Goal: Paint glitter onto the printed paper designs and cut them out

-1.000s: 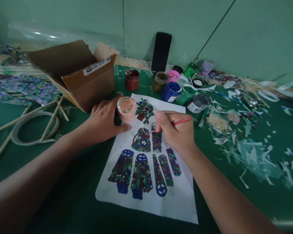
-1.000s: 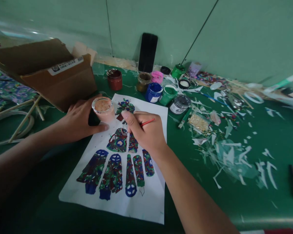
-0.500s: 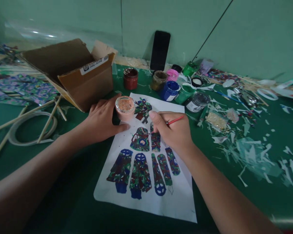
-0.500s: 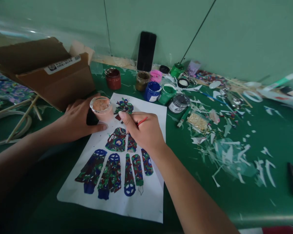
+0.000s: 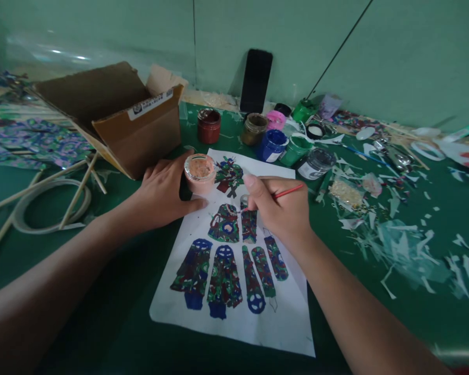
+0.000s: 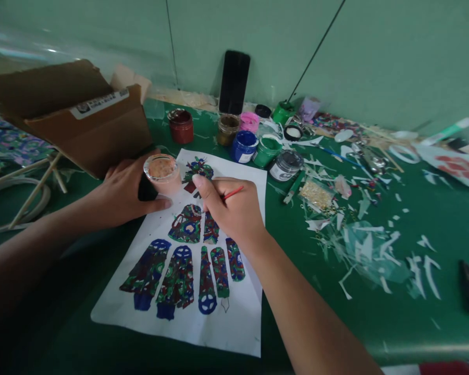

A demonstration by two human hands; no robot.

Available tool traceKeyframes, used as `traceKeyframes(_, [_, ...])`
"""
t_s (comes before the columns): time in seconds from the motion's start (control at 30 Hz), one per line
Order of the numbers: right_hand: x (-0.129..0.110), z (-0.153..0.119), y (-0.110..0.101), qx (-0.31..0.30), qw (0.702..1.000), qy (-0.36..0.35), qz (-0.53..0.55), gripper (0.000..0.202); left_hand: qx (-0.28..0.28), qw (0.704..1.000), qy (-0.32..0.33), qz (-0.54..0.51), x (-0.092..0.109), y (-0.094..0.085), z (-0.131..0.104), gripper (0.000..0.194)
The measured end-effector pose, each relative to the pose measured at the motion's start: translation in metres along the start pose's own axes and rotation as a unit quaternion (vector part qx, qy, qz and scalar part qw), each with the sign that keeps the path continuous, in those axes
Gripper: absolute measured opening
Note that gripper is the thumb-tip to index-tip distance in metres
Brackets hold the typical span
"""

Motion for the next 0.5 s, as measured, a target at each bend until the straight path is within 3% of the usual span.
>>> traceKeyframes(0.2, [0.001,-0.001,0.000,-0.004,1.000,0.004,-0.028,0.053,0.013,1.000,0.005,-0.005,0.001,-0.003,0.000,0.096])
traceKeyframes(0.37, [0.005,0.002,-0.015,0.081,0.992,0.036,0.088,0.050,0.037,0.999,-0.007,-0.035,0.007,-0.014,0.000,0.067])
traceKeyframes(0.5, [0.009,0.003,-0.024,0.146,0.970,0.056,0.186,0.048,0.079,0.994,0.041,-0.064,0.019,-0.025,-0.004,0.060])
Point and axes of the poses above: each hand's wrist, its own z-axis towards the middle knuckle, its own y-axis out of the palm, x = y × z, the point moved 7 cm from there along z, towards the middle knuckle, and after that the axes turned 3 degrees about y, right-handed, at the moved point
